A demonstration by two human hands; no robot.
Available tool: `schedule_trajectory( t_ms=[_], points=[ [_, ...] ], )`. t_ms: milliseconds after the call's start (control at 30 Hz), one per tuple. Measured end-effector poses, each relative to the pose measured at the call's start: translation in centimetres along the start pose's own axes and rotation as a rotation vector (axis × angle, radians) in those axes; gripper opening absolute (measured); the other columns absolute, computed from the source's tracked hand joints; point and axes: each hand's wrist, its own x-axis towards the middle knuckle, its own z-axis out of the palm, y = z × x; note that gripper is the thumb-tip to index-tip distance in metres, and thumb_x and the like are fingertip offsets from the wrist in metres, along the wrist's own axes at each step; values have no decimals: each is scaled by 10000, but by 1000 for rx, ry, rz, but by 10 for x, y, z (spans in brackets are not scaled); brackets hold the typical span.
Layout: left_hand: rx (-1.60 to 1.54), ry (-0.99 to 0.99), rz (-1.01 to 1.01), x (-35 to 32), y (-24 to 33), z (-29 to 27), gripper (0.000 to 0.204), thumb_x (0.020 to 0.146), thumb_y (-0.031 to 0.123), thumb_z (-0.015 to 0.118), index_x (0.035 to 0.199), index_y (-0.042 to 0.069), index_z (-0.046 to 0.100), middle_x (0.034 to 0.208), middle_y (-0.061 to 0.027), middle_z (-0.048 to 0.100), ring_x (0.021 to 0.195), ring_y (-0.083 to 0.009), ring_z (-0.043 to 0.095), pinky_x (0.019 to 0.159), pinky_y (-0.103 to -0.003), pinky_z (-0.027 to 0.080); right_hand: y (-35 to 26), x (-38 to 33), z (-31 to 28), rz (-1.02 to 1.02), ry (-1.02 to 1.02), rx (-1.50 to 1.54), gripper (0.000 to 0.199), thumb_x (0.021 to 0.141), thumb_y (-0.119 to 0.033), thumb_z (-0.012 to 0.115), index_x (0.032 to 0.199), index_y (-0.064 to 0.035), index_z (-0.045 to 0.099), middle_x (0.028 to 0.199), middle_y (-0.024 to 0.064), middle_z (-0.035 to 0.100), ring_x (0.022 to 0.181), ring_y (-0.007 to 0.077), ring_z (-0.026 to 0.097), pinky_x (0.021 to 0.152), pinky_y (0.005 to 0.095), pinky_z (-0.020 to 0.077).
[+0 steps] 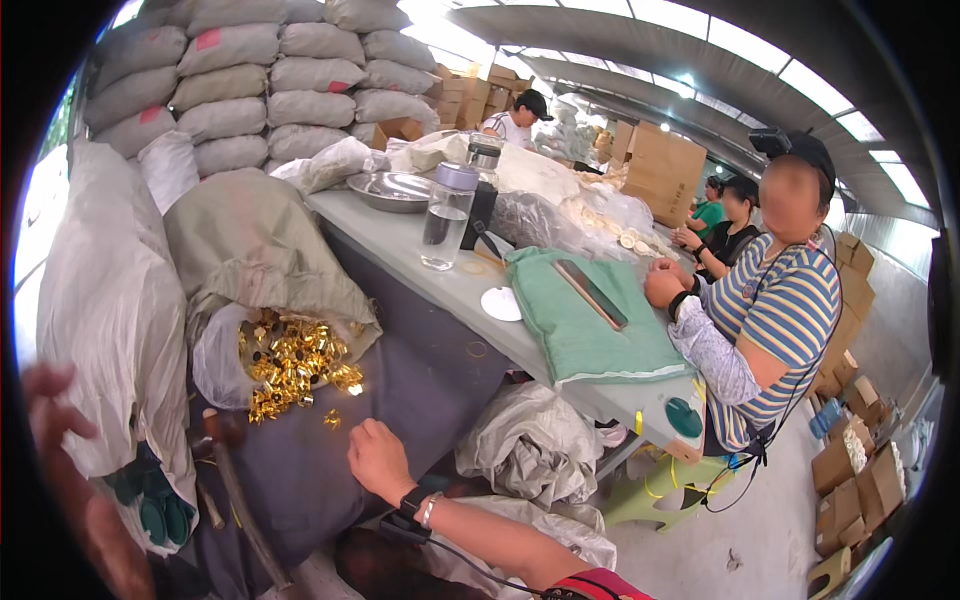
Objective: Assembling small gold-colored plastic components onto green circular bases by hand at a factory workbench.
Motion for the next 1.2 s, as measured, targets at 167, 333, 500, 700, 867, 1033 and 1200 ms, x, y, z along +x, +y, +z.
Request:
schedule_trajectory(
  t_ms=[167,333,500,700,867,1033,1200],
  points=[
    [-119,-185,-577,-108,-51,-2,308,949,116,461,1210,-36,522,1106,-105,535,967,-172,520,829,-280,404,7,-3,-7,44,3,-19,72,743,-81,575,786,-39,536,823,108,491,813,290,528,709,396,463],
    [68,-112,-941,-202,-68,-15,275,888,154,600,1043,-71,629,918,-169,677,757,-200,628,659,-302,511,5,-3,-5,55,-18,-13,70,741,-89,566,795,-44,556,832,107,504,821,291,535,709,405,471],
    [-13,26,-1167,-263,-75,2,200,882,111,549,1003,-22,637,795,-26,598,605,-66,497,520,-217,418,5,3,-5,-20,19,-42,64,716,-100,549,759,-59,571,814,121,551,795,331,544,705,447,463],
    [-61,57,-1166,-263,-67,16,153,870,38,555,979,-38,631,698,-2,567,614,-61,501,543,-220,415,25,1,4,77,-12,93,50,726,-58,610,771,-50,590,797,118,555,760,321,575,678,406,479],
    [130,11,-990,-262,-64,17,108,822,12,586,912,-16,636,729,-98,624,634,-134,568,614,-266,457,60,52,-7,131,-148,93,167,755,-102,639,908,-36,630,832,167,588,773,326,592,714,395,483],
    [207,18,-916,-260,-62,8,109,805,22,593,901,-6,636,757,-139,632,672,-242,619,641,-322,481,21,78,5,-47,-580,158,351,760,-152,673,1098,-73,620,869,185,597,882,342,599,767,406,479],
    [225,-27,-895,-249,-61,19,125,787,52,612,908,26,636,799,-167,641,729,-339,636,652,-377,497,21,72,4,-179,-541,-103,290,735,-114,689,1009,-36,633,884,182,601,850,365,600,750,425,484]
  ],
)
